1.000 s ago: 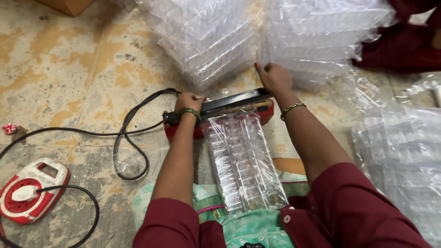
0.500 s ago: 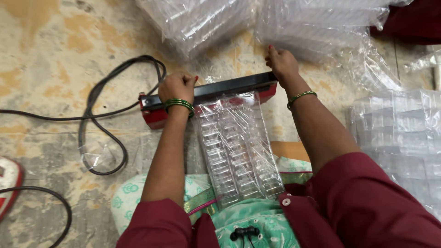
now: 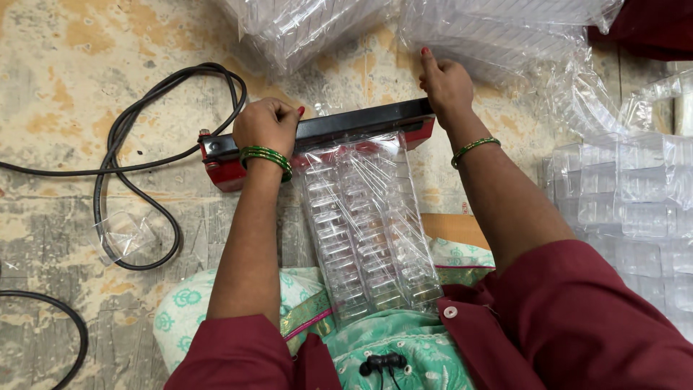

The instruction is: The person sits on the floor and seals clear plastic bags containing plastic trays using a hand-held impulse heat sealer, pressing the sealer arm down on each bag opening. They place each sealed bag onto a growing pile of finished bags beside them and reach for the next bag.

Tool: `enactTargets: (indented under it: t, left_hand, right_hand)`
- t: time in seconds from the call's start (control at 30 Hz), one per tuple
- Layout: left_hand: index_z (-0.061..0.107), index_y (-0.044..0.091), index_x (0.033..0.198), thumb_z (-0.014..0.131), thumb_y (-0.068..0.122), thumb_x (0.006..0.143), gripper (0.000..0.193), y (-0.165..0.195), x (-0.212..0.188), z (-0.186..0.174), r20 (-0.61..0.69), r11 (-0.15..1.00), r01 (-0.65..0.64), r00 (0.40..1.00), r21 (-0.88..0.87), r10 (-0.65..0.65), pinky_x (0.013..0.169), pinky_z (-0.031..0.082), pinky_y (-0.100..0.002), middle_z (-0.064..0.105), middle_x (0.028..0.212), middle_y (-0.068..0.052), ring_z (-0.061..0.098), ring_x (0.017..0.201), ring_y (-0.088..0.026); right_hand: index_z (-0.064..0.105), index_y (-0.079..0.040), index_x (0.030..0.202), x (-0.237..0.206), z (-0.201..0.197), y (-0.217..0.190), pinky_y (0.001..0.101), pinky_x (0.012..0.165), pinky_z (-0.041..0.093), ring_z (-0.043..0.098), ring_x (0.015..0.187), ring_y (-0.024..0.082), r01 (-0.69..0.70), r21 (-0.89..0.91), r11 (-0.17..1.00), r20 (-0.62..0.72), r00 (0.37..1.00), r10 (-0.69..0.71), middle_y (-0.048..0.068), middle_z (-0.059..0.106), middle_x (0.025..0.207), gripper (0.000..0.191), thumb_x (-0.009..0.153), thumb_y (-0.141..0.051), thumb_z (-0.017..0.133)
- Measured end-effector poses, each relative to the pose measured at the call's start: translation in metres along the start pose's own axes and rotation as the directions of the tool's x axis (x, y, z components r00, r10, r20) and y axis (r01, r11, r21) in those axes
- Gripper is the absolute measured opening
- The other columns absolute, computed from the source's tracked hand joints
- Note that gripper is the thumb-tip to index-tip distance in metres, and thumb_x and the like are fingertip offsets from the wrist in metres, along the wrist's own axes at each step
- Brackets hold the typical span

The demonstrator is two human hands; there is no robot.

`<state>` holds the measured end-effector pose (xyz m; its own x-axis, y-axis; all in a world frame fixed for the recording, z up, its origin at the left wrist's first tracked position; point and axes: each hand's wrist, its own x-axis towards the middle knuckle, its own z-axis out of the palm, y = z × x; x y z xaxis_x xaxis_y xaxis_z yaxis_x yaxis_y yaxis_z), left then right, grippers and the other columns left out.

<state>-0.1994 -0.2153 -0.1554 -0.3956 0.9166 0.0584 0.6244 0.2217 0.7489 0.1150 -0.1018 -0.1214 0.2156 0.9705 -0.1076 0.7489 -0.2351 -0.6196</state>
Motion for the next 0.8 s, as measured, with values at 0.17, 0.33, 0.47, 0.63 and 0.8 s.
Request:
enactTargets:
  t: [0.17,0.33,0.47,0.63,0.8]
  left_hand:
    - [0.080,0.016,0.077,0.084,0.030,0.078,0.015,-0.001,-0.002,0.000,-0.002,1.000,-0.013,1.000,-0.021,0.013,0.060,0.052,-0.042,0.073,0.072,-0.008,0.071,0.065,-0.029]
    - [0.080,0.016,0.075,0.085,0.032,0.079,0.018,-0.002,-0.001,0.000,-0.010,1.000,-0.020,1.000,-0.013,0.020,0.060,0.052,-0.043,0.073,0.072,-0.009,0.071,0.066,-0.030]
    - [0.080,0.016,0.076,0.084,0.028,0.078,0.013,-0.002,-0.001,0.000,-0.034,0.998,-0.057,0.998,0.002,0.057,0.061,0.053,-0.042,0.073,0.071,-0.008,0.071,0.065,-0.030]
    - [0.079,0.016,0.074,0.084,0.031,0.079,0.017,0.000,-0.001,-0.001,-0.028,0.999,-0.047,0.999,-0.025,0.046,0.060,0.052,-0.042,0.073,0.071,-0.007,0.071,0.065,-0.029]
    - [0.079,0.016,0.074,0.084,0.030,0.078,0.016,-0.001,0.000,-0.002,-0.035,0.998,-0.060,0.998,-0.002,0.060,0.060,0.052,-0.042,0.073,0.071,-0.007,0.071,0.065,-0.029]
  right_hand:
    - [0.075,-0.005,0.087,-0.001,0.001,0.001,0.0302,0.071,0.056,0.075,0.073,0.013,0.029,0.041,0.999,-0.031,0.999,-0.028,0.004,0.077,0.078,0.065,0.094,-0.067,0.055]
    - [0.075,-0.006,0.083,-0.002,0.001,-0.002,0.0295,0.071,0.056,0.075,0.070,0.013,0.015,0.003,1.000,-0.044,0.999,-0.015,0.004,0.075,0.074,0.067,0.093,-0.070,0.058]
    - [0.074,-0.006,0.081,-0.003,0.001,-0.005,0.0284,0.071,0.055,0.075,0.068,0.012,-0.002,-0.004,1.000,-0.069,0.998,0.001,0.004,0.074,0.071,0.067,0.091,-0.071,0.059]
    - [0.072,-0.007,0.077,-0.006,0.001,-0.008,0.0295,0.068,0.056,0.075,0.064,0.013,0.003,-0.010,1.000,-0.106,0.994,-0.004,0.004,0.073,0.067,0.066,0.089,-0.071,0.062]
    - [0.068,-0.008,0.070,-0.006,0.002,-0.008,0.0319,0.067,0.055,0.073,0.061,0.016,0.028,-0.043,0.999,-0.138,0.990,-0.034,0.005,0.071,0.062,0.067,0.090,-0.071,0.062]
